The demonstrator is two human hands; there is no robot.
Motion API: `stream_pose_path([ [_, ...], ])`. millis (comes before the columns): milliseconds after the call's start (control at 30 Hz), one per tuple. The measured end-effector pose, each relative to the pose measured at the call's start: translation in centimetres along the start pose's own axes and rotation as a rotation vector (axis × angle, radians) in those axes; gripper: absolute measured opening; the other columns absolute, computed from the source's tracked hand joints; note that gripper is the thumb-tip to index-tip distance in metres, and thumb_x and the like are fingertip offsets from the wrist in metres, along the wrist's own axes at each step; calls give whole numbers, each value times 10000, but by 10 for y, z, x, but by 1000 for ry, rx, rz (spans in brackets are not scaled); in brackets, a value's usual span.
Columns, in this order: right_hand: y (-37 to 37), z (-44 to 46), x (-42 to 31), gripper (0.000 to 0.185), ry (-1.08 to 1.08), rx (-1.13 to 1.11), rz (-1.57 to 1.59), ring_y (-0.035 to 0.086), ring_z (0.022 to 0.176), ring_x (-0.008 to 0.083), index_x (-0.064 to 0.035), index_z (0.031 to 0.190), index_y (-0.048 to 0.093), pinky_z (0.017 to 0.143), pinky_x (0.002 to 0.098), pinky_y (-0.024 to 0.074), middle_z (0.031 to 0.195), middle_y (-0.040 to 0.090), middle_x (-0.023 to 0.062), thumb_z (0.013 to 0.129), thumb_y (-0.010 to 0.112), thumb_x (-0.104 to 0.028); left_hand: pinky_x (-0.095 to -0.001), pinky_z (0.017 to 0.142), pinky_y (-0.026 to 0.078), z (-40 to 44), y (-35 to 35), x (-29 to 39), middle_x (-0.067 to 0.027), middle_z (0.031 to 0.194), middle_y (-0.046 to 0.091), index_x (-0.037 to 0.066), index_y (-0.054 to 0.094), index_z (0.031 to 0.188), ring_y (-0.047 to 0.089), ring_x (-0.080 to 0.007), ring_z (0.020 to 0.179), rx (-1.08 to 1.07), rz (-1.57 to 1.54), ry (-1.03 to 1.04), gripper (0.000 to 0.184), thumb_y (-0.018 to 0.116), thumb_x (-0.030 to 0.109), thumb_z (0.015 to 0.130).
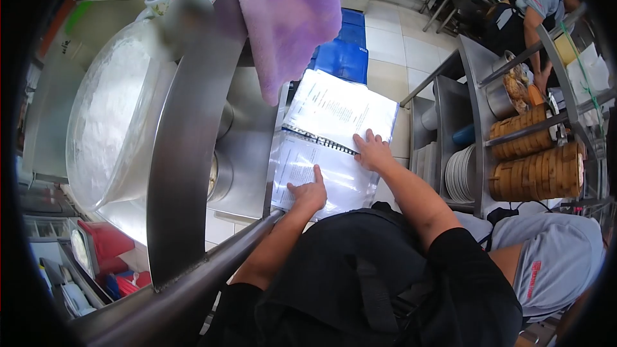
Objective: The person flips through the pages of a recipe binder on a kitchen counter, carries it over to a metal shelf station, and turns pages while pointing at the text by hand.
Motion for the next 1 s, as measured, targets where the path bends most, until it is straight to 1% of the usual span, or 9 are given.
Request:
stream_pose_path([
  [233,-1,-3,1,673,-11,-1,37,442,1320,417,-233,1490,401,1051,522,426,1507,337,236,882,672,-338,-736,1123,100,-3,-3,2,-256,1295,630,35,-125,1578,603,-400,1219,-26,26,-5,875,469,151,946],
  [333,-1,-4,2,688,-26,-2,33,426,1339,424,-235,1503,396,1065,517,423,1533,310,244,889,660,-396,-736,1123,105,1,0,1,-253,1288,635,45,-130,1579,604,-398,1217,-23,25,-14,884,473,160,943],
  [433,-15,-13,2,733,-46,-68,55,405,1360,433,-190,1516,388,1103,494,396,1541,314,263,887,660,-451,-735,1124,105,6,4,0,-250,1283,639,58,-133,1581,609,-394,1210,-2,32,-22,891,477,172,942],
  [533,-9,-3,27,773,-106,40,144,409,1357,422,-117,1501,393,1100,480,395,1508,365,262,868,662,-471,-738,1122,106,4,3,-1,-252,1268,646,70,-130,1584,618,-397,1196,-8,20,-11,895,476,162,932],
  [633,-10,-1,62,777,-35,36,135,415,1350,431,-40,1471,406,1114,470,386,1495,384,265,872,662,-463,-740,1117,115,3,4,-1,-254,1219,669,78,-119,1587,642,-394,1153,27,28,-7,931,537,208,939],
  [733,-13,8,86,763,8,-54,167,409,1352,444,-9,1441,428,1119,473,379,1495,378,284,865,680,-441,-717,1114,185,0,5,-1,-244,1209,673,111,-73,1595,643,-378,1151,56,6,-4,1036,675,362,923],
  [833,-20,17,97,750,-27,103,238,390,1365,451,15,1412,445,1129,484,366,1483,383,304,846,717,-395,-689,1141,152,-1,7,-3,-237,1167,691,165,-47,1603,654,-362,1131,90,-35,-18,1020,681,366,918],
  [933,-21,28,105,770,-73,213,288,380,1361,471,33,1413,437,1139,500,343,1468,382,327,830,743,-366,-683,1144,129,0,11,-7,-214,1060,725,241,39,1610,680,-357,1079,136,-100,-40,968,695,333,905],
  [1000,-14,31,113,778,-110,298,325,374,1359,480,36,1419,429,1138,506,334,1460,383,335,826,756,-346,-672,1151,123,-3,8,-6,-203,1029,728,266,44,1609,685,-338,1065,129,-105,-62,965,700,328,903],
])
Point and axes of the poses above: each hand's wrist, its own z-axis towards the middle knuckle, its own y-axis out of the palm, x = y × z, the point moved 5 cm from there along z, towards the middle knuckle
